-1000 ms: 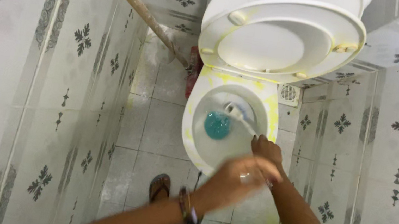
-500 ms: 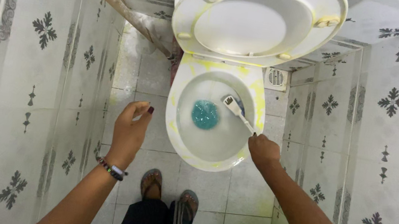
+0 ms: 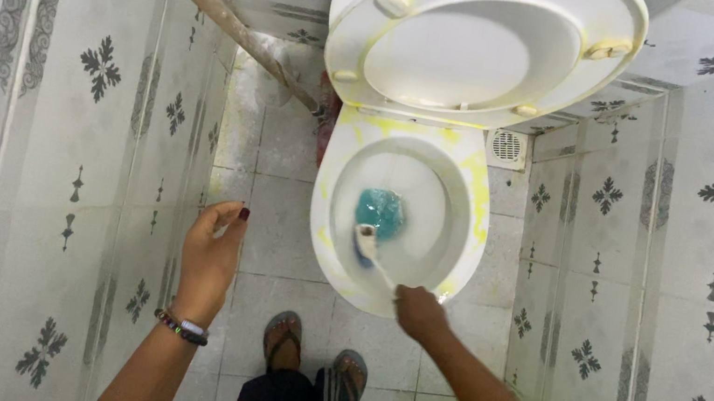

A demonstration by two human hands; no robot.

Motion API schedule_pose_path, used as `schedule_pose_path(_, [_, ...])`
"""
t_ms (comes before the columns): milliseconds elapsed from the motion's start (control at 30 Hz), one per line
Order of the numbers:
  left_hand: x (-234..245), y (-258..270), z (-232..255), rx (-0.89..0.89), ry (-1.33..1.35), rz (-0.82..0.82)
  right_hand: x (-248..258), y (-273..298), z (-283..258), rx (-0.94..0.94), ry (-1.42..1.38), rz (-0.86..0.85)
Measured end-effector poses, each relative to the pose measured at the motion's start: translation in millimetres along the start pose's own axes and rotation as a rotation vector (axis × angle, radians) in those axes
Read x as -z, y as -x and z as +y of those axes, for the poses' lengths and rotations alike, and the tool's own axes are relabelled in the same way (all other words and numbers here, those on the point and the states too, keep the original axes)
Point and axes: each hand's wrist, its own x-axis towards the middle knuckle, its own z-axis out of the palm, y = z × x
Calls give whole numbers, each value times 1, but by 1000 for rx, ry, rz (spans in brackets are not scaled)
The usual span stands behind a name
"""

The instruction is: The person cleans a toilet by applying cleaning liquid from a bottle onto the rim and inside the bowl, and then scrubbing the surfaces with a toilet brush.

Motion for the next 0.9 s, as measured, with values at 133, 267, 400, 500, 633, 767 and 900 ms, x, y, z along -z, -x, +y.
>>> schedule_pose_path(133, [-3,7,5,8,-47,9,39,-57,-20,-555,-1683,-44])
schedule_pose_path(267, [-6,11,-8,89,-88,-1,85,-62,-68,-597,-2023,14])
schedule_pose_path(400, [-11,20,-36,-52,82,-42,67,3,-96,-401,-1437,-3])
schedule_pose_path(500, [-16,27,-46,87,23,-58,78,0,-69,-407,-1718,-21])
schedule_pose_path(633, [-15,30,-46,81,46,-62,85,-52,-84,-507,-2490,307])
schedule_pose_path(767, [-6,37,-40,67,23,-38,45,-34,-136,-428,-1748,215])
schedule_pose_path(900, [-3,36,-37,142,5,-37,11,43,-57,127,-821,147])
